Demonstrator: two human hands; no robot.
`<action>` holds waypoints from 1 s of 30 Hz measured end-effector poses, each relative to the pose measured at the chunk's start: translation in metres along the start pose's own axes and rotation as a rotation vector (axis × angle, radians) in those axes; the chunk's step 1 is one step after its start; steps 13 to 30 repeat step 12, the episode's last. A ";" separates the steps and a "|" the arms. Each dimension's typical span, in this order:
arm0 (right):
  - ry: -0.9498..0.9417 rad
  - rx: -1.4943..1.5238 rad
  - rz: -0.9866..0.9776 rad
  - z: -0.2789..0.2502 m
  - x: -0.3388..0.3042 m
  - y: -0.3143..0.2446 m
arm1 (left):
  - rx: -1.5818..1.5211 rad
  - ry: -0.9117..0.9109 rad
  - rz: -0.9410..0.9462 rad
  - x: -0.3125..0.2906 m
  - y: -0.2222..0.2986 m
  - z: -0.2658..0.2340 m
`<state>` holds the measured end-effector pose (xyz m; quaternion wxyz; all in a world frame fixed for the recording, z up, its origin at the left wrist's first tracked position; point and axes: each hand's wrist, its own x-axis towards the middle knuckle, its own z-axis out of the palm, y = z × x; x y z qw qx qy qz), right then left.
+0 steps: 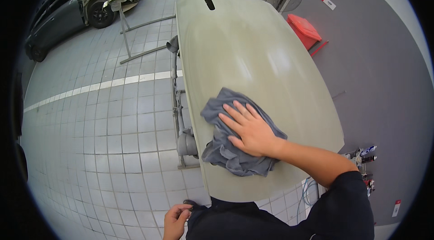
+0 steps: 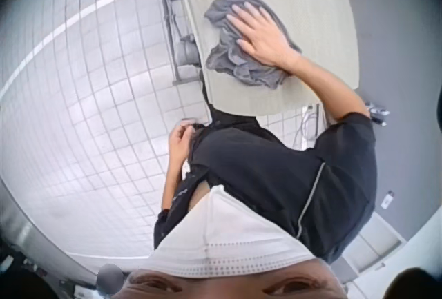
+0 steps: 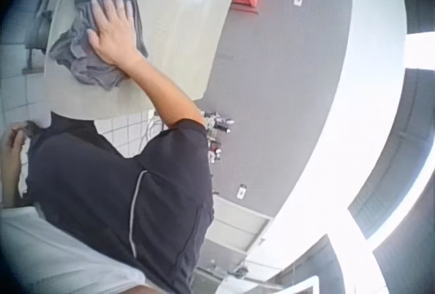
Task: The person sands a car hood using a pneumatic sander, then uses an air hose to blow off dust, and finally wipes the surface with a cloth. The hood is mounted on a stand in a workshop.
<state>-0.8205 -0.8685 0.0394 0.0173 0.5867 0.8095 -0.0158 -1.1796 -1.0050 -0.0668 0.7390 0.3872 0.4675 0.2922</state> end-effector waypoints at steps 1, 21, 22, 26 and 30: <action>0.033 -0.033 -0.006 0.002 0.019 0.009 | -0.001 0.038 -0.031 -0.002 -0.006 -0.008; 0.149 -0.142 0.326 0.018 0.382 0.232 | 0.032 0.390 -0.109 0.016 0.026 0.018; 0.149 -0.142 0.326 0.018 0.382 0.232 | 0.032 0.390 -0.109 0.016 0.026 0.018; 0.149 -0.142 0.326 0.018 0.382 0.232 | 0.032 0.390 -0.109 0.016 0.026 0.018; 0.149 -0.142 0.326 0.018 0.382 0.232 | 0.032 0.390 -0.109 0.016 0.026 0.018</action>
